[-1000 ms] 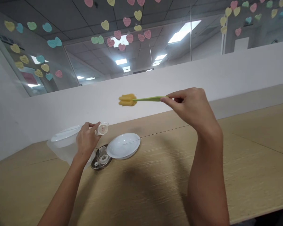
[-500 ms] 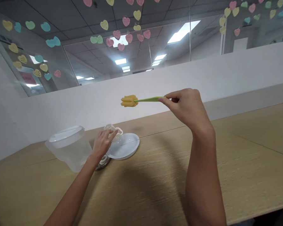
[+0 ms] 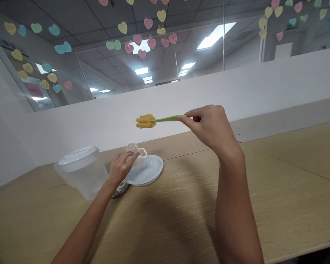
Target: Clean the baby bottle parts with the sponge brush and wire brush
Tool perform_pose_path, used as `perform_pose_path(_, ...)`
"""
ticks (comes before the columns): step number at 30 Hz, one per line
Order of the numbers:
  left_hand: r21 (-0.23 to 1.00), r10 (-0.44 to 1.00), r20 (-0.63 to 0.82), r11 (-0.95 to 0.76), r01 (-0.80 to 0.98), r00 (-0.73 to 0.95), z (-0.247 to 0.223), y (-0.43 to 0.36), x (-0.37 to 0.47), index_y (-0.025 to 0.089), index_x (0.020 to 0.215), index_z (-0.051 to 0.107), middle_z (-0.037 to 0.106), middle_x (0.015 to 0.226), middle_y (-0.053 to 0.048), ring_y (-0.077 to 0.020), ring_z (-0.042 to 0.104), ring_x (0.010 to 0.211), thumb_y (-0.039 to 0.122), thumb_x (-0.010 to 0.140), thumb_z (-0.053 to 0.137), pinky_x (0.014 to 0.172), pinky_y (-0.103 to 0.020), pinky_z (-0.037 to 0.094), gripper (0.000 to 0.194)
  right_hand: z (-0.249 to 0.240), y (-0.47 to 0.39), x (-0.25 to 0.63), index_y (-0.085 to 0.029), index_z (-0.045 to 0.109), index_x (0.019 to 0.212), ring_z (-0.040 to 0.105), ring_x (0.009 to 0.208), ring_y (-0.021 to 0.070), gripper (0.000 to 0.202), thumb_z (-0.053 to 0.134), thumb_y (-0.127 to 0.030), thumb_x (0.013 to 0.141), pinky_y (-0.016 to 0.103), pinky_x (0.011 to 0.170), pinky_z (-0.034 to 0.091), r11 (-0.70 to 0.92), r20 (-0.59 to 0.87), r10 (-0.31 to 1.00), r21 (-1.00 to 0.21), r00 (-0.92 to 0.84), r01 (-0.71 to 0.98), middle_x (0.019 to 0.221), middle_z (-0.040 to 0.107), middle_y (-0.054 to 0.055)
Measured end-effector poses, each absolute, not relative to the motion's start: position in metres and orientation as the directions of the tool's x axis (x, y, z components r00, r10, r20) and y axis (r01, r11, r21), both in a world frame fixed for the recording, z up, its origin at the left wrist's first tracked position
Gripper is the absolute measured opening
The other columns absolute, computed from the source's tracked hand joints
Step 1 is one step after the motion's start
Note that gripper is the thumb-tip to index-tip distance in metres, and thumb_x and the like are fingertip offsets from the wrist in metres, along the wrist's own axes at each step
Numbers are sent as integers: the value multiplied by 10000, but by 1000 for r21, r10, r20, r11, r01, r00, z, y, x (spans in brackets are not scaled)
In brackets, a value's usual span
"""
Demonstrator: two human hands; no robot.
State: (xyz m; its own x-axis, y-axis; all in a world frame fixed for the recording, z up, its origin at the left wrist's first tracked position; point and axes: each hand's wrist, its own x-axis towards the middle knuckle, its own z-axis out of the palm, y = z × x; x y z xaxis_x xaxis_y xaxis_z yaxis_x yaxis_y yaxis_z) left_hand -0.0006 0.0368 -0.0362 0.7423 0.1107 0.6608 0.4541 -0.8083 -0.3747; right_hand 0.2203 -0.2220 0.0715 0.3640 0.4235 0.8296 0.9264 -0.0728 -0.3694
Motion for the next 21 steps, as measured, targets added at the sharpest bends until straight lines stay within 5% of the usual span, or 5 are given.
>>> perform_pose_path(6,181,491,735,-807,562,468,-18,29,4,215,1133,580,558,918,-49,-186,550,854,309,641,682,769,-310,452,511,75,-221,208,-199,705,698,382,492,102,338,522,-469,785,251,463,265,-13,829,458,-356,322,935,528,500,-5)
perform_pose_path(12,689,719,543,-677,259,434,6,7,6,160,1095,604,624,974,-74,-214,579,863,410,560,718,748,-325,466,601,77,-220,201,-206,700,682,363,475,96,351,503,-474,793,247,454,248,-1,835,459,-341,303,940,502,459,-14)
perform_pose_path(17,851,738,434,-524,34,516,19,-16,5,185,1215,505,594,1137,-82,-238,539,1036,353,575,726,849,-329,434,697,76,-221,204,-199,684,668,358,491,100,333,516,-461,785,251,460,249,-2,842,430,-359,325,934,524,456,-9)
perform_pose_path(21,878,741,415,-478,-18,528,23,-24,5,183,1252,460,634,1053,-92,-231,567,996,349,607,715,843,-330,437,713,75,-224,204,-192,635,598,328,491,99,349,506,-453,790,253,457,236,40,845,419,-384,333,922,520,380,-15)
